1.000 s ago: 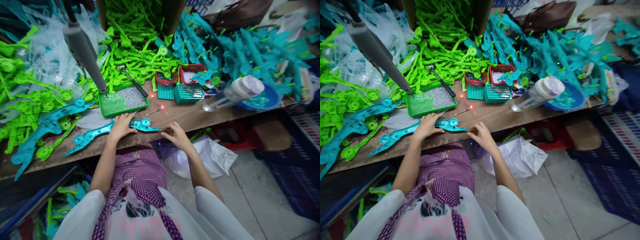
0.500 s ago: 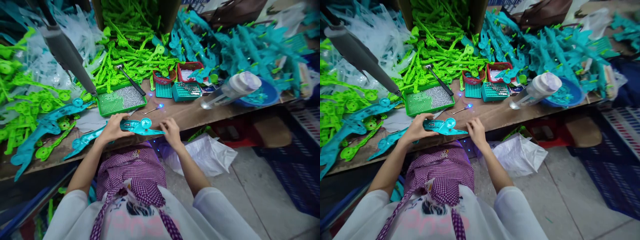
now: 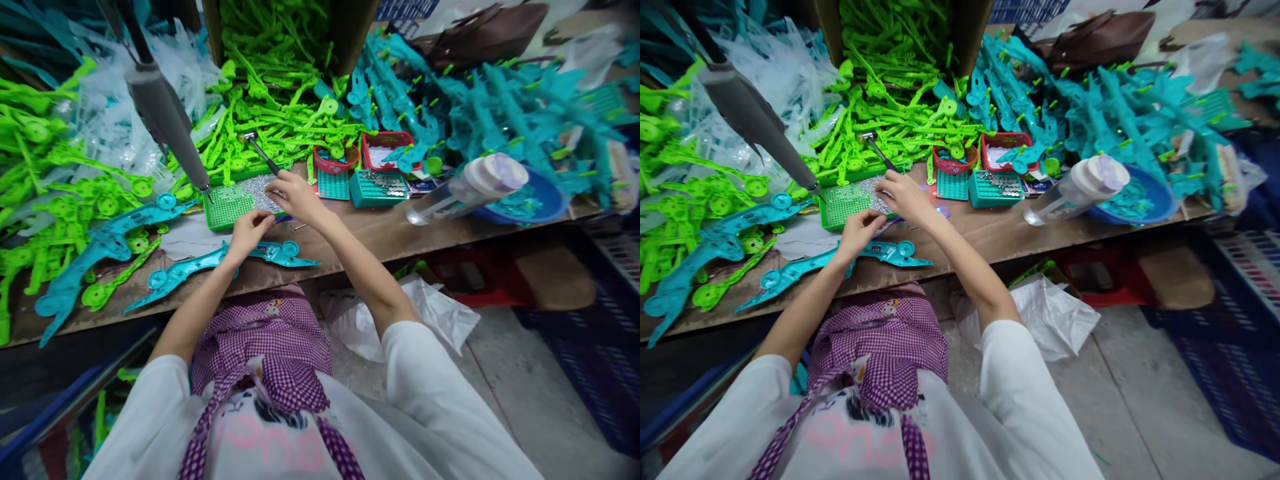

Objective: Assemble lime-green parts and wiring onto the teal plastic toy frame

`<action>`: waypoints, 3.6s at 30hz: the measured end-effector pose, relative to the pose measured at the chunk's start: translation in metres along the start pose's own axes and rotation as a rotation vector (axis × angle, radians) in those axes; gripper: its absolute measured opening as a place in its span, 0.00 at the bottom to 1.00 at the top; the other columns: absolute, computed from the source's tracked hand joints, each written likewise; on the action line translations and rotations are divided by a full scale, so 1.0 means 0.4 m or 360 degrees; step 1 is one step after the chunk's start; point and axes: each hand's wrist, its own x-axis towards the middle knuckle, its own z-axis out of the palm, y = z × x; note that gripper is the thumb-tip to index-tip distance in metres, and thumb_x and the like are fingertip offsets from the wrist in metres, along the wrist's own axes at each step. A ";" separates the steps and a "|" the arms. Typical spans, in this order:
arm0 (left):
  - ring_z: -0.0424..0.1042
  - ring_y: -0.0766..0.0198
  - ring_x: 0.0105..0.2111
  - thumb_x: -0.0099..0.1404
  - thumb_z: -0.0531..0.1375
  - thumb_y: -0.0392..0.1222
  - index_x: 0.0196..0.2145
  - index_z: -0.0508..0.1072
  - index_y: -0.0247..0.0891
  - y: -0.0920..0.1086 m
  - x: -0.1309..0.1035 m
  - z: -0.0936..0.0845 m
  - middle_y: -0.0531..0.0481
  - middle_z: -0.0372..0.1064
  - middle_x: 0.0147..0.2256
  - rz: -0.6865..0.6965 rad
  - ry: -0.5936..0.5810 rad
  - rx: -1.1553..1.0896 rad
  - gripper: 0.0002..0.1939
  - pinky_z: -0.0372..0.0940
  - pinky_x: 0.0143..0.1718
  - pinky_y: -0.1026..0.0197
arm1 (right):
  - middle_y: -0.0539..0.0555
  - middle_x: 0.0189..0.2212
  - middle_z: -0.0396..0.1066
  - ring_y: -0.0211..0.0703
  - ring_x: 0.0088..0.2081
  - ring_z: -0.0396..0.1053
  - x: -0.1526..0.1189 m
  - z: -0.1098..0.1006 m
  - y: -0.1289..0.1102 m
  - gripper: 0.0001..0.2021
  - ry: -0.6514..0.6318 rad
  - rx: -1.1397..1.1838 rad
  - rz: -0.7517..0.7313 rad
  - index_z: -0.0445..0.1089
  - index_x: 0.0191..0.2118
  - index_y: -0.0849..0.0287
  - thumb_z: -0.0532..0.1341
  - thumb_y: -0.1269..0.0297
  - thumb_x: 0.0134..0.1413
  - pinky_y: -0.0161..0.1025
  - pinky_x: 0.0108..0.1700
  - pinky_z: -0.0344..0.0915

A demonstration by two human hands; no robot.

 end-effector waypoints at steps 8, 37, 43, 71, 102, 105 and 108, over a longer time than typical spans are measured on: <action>0.69 0.62 0.33 0.57 0.67 0.49 0.45 0.78 0.37 0.004 0.013 0.018 0.48 0.75 0.35 0.0028 -0.0100 0.0448 0.20 0.61 0.36 0.61 | 0.52 0.31 0.71 0.40 0.35 0.67 -0.054 -0.049 -0.011 0.08 0.0191 0.0334 0.0244 0.73 0.35 0.60 0.58 0.64 0.59 0.38 0.40 0.61; 0.70 0.66 0.26 0.52 0.69 0.54 0.27 0.73 0.36 0.010 -0.017 0.012 0.50 0.71 0.26 -0.0458 -0.0338 -0.0687 0.18 0.66 0.33 0.61 | 0.54 0.37 0.76 0.42 0.39 0.73 -0.229 0.100 -0.084 0.11 0.0507 0.0661 0.0626 0.74 0.41 0.56 0.63 0.56 0.56 0.42 0.45 0.70; 0.68 0.68 0.26 0.45 0.70 0.59 0.27 0.71 0.36 0.017 -0.019 0.027 0.54 0.68 0.25 -0.0475 -0.0164 -0.0742 0.24 0.67 0.33 0.62 | 0.53 0.34 0.76 0.41 0.37 0.72 -0.217 0.142 -0.119 0.09 0.0787 0.0697 0.0792 0.74 0.35 0.57 0.65 0.56 0.54 0.41 0.43 0.69; 0.74 0.64 0.37 0.46 0.73 0.45 0.44 0.73 0.38 0.024 -0.051 -0.051 0.47 0.74 0.41 -0.0323 -0.0153 -0.0422 0.27 0.69 0.39 0.61 | 0.56 0.38 0.68 0.44 0.42 0.65 -0.292 0.161 -0.233 0.04 -0.0034 0.0430 0.0401 0.64 0.35 0.56 0.55 0.72 0.55 0.43 0.47 0.63; 0.57 0.74 0.17 0.54 0.70 0.54 0.35 0.77 0.38 0.187 -0.144 -0.065 0.60 0.53 0.16 -0.0291 -0.0130 -0.1489 0.18 0.58 0.20 0.69 | 0.55 0.35 0.72 0.43 0.39 0.71 -0.302 0.075 -0.236 0.22 0.0190 0.0689 0.0547 0.73 0.43 0.57 0.47 0.50 0.67 0.41 0.44 0.67; 0.59 0.75 0.18 0.49 0.74 0.50 0.28 0.76 0.40 0.155 -0.186 -0.155 0.60 0.55 0.16 -0.0093 0.0297 -0.1570 0.15 0.61 0.22 0.70 | 0.53 0.36 0.74 0.40 0.39 0.72 -0.323 0.031 -0.229 0.19 0.0564 0.0833 0.0764 0.74 0.44 0.55 0.49 0.51 0.67 0.39 0.43 0.68; 0.61 0.74 0.18 0.42 0.77 0.47 0.32 0.78 0.43 0.095 -0.249 -0.244 0.60 0.60 0.17 -0.0080 0.0594 -0.1417 0.20 0.62 0.21 0.70 | 0.50 0.29 0.72 0.36 0.30 0.71 -0.335 0.007 -0.225 0.18 0.0845 0.0987 0.1028 0.75 0.38 0.56 0.53 0.49 0.65 0.36 0.35 0.68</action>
